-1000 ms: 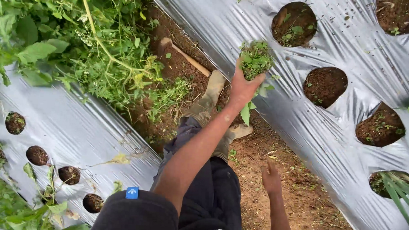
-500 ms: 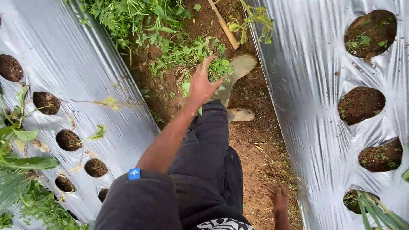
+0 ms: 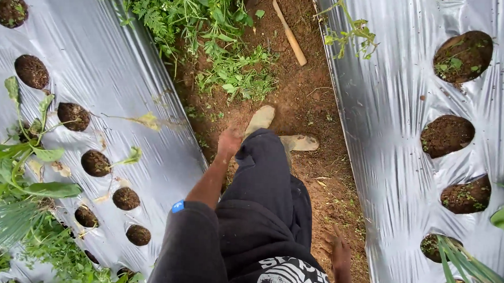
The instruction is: The person weeds a garden bed covered with plastic mulch, pulling out unwanted plants by hand and using a hoe to clear weeds from the soil between the rows. They remove various small green plants and dry leaves from the planting holes and the ground.
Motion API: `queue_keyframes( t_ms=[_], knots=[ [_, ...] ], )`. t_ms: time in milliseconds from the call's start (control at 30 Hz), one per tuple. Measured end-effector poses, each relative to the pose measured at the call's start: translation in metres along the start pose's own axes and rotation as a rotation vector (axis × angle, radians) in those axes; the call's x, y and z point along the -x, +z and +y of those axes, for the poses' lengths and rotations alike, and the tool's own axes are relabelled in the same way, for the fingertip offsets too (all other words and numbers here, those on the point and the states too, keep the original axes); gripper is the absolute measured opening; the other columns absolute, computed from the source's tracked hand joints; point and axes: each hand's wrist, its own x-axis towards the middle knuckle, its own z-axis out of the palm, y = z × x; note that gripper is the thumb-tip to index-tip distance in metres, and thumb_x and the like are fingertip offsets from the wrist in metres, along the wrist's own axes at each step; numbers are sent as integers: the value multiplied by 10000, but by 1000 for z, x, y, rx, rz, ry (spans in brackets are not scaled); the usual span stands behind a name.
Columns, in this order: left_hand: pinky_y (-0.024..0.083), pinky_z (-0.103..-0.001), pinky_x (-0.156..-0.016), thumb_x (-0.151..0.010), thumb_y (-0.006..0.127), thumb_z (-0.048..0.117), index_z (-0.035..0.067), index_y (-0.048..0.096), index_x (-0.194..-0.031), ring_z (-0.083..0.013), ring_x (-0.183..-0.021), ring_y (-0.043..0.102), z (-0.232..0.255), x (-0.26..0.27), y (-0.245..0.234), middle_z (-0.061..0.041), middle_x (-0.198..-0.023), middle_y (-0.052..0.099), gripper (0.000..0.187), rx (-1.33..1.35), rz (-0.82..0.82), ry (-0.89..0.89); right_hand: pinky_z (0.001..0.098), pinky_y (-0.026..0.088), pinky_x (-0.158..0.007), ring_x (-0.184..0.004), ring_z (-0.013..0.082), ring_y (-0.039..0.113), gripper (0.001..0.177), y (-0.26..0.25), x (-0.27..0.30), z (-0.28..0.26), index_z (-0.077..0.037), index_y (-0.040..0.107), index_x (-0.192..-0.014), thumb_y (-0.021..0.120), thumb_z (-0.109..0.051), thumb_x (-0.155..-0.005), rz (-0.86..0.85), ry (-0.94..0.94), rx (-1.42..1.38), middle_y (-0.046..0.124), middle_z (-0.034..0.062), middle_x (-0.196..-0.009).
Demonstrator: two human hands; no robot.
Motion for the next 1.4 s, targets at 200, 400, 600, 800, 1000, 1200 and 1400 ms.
queue_keyframes(
  t_ms=[200, 400, 600, 800, 1000, 1200, 1400],
  knots=[
    [486, -233, -853, -883, 632, 240, 254, 685, -890, -70, -1024, 689, -72, -28, -6, 99, -1141, 765, 56, 32, 18, 88, 522, 435, -1181, -1348, 424, 592, 545, 2, -11, 63, -222, 475, -1574, 387, -421, -1075, -102, 137, 61, 578, 189, -1509],
    [538, -515, -1047, -984, 728, 210, -27, 606, -1319, -352, -1210, 644, -96, -78, -86, -184, -1330, 623, 428, 1113, -1029, 660, 482, 367, -1061, -1266, 384, 528, 696, 60, 78, 18, -272, 463, -1609, 509, -507, -956, -76, 383, -375, 598, 178, -1492],
    [545, -476, -1035, -1018, 582, 311, 101, 514, -1422, -295, -1179, 664, 119, 10, -262, -120, -1371, 641, 460, -122, -105, 103, 531, 435, -1072, -1337, 439, 573, 644, 109, 74, 18, 4, 616, -1464, 513, -421, -992, -132, 374, -403, 609, 290, -1491],
    [564, -319, -914, -1010, 571, 144, 91, 632, -1215, -198, -1043, 640, 260, 63, -312, -93, -1192, 680, 220, 104, 284, 760, 529, 505, -1020, -1220, 441, 657, 675, 130, 122, -99, 66, 675, -1377, 483, -473, -1019, -125, 219, -271, 697, 294, -1361],
    [525, -456, -987, -1067, 506, 363, 93, 629, -1148, -242, -1092, 626, 403, 166, -285, -110, -1149, 665, 307, 283, 450, 1500, 587, 540, -1043, -1316, 407, 623, 536, 144, 64, -126, -226, 518, -1556, 467, -343, -1036, -108, -60, -132, 620, 191, -1479],
    [471, -510, -1219, -1055, 535, 530, 160, 520, -1399, -262, -1381, 522, 518, 200, -239, -109, -1438, 554, 506, 155, 240, 1628, 570, 543, -983, -1277, 421, 649, 538, 138, -8, -136, -210, 595, -1499, 477, -411, -1015, -121, -72, -7, 660, 180, -1436],
    [19, -580, -1273, -963, 559, 581, 246, 566, -1406, -336, -1390, 518, 561, 160, -177, -147, -1514, 534, 555, -1150, 241, 1591, 472, 547, -742, -1043, 407, 703, 528, 97, -87, -210, -69, 590, -1467, 463, -268, -995, -111, -185, 60, 710, 239, -1186]
  ],
)
